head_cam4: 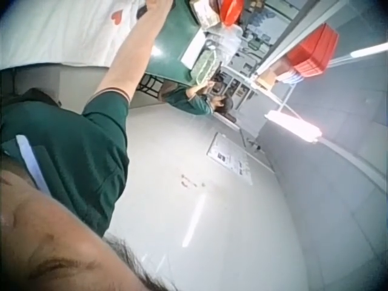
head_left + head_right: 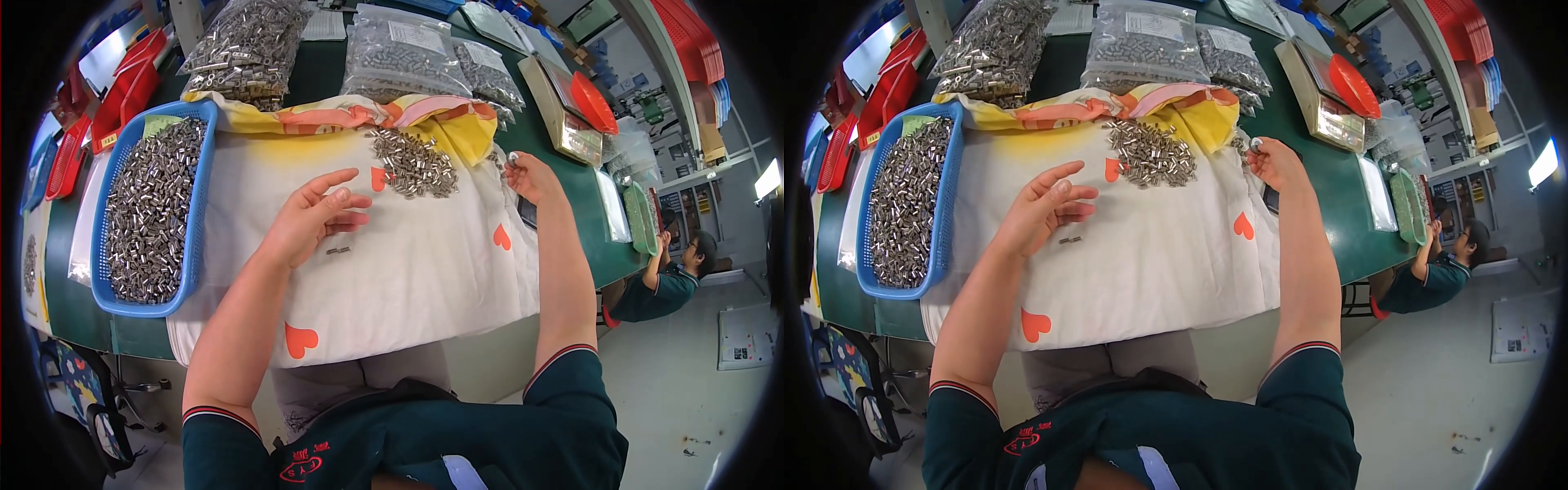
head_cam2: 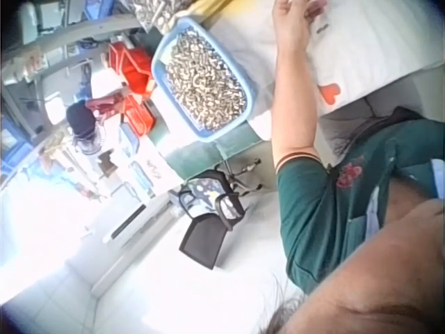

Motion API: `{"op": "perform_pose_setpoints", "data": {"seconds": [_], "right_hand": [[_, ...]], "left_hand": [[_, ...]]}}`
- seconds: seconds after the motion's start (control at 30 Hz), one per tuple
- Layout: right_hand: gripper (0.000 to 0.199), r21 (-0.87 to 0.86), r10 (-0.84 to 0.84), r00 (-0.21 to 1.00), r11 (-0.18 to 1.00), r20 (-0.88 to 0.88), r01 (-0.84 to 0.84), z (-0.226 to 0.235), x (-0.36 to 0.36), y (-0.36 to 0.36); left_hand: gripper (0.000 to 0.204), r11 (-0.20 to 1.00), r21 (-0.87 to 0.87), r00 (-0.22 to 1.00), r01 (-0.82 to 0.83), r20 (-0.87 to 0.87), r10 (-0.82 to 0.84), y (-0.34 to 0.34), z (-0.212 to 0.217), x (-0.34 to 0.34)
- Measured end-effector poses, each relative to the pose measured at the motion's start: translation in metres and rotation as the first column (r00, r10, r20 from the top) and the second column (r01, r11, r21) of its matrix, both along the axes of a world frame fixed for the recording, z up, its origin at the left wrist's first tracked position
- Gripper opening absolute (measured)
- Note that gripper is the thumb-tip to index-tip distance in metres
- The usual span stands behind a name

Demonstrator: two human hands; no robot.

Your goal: Assembling small metal components by hand at a workbench.

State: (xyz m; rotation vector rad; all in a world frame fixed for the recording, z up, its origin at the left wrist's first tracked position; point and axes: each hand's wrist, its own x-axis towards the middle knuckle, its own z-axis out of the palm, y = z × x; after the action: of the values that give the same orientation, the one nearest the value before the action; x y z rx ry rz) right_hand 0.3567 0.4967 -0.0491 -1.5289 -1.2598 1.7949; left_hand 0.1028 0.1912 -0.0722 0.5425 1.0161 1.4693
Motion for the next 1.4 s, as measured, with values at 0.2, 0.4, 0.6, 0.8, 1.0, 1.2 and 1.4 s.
{"op": "perform_pose_setpoints", "data": {"seconds": [0.2,0.4,0.6,0.8,1.0,1.2,1.4], "right_hand": [[0.013,0.042,-0.007,1.000,0.999,-0.018,0.008,-0.004,-0.004,-0.003],[0.020,0.143,0.024,0.986,0.989,0.164,-0.048,0.001,-0.012,0.001],[0.024,-0.021,0.045,0.991,0.999,-0.125,-0.048,-0.013,-0.006,0.008],[0.021,-0.166,-0.225,0.922,0.970,-0.316,0.179,0.000,-0.013,-0.007],[0.026,0.198,0.127,0.985,0.969,0.119,-0.149,-0.013,-0.012,-0.005],[0.030,0.439,0.068,0.858,0.836,0.510,-0.327,0.006,-0.016,-0.010],[0.032,0.806,-0.209,0.950,0.588,0.231,-0.066,0.001,-0.013,-0.015]], "left_hand": [[0.036,1.000,0.002,1.000,0.008,-0.002,-0.008,0.000,0.001,-0.001],[0.037,1.000,0.002,1.000,0.018,0.001,-0.018,0.002,-0.001,-0.001],[0.035,1.000,0.002,0.999,0.030,-0.028,-0.030,0.001,0.000,-0.001],[0.035,0.999,0.024,0.999,0.041,-0.019,-0.041,-0.001,0.000,-0.001],[0.035,0.998,0.040,0.999,0.047,-0.025,-0.046,0.000,-0.005,0.001],[0.035,0.997,0.055,0.999,0.052,-0.002,-0.052,0.000,-0.005,-0.003],[0.035,0.997,0.052,0.998,0.059,-0.037,-0.057,0.000,-0.005,-0.002]]}}
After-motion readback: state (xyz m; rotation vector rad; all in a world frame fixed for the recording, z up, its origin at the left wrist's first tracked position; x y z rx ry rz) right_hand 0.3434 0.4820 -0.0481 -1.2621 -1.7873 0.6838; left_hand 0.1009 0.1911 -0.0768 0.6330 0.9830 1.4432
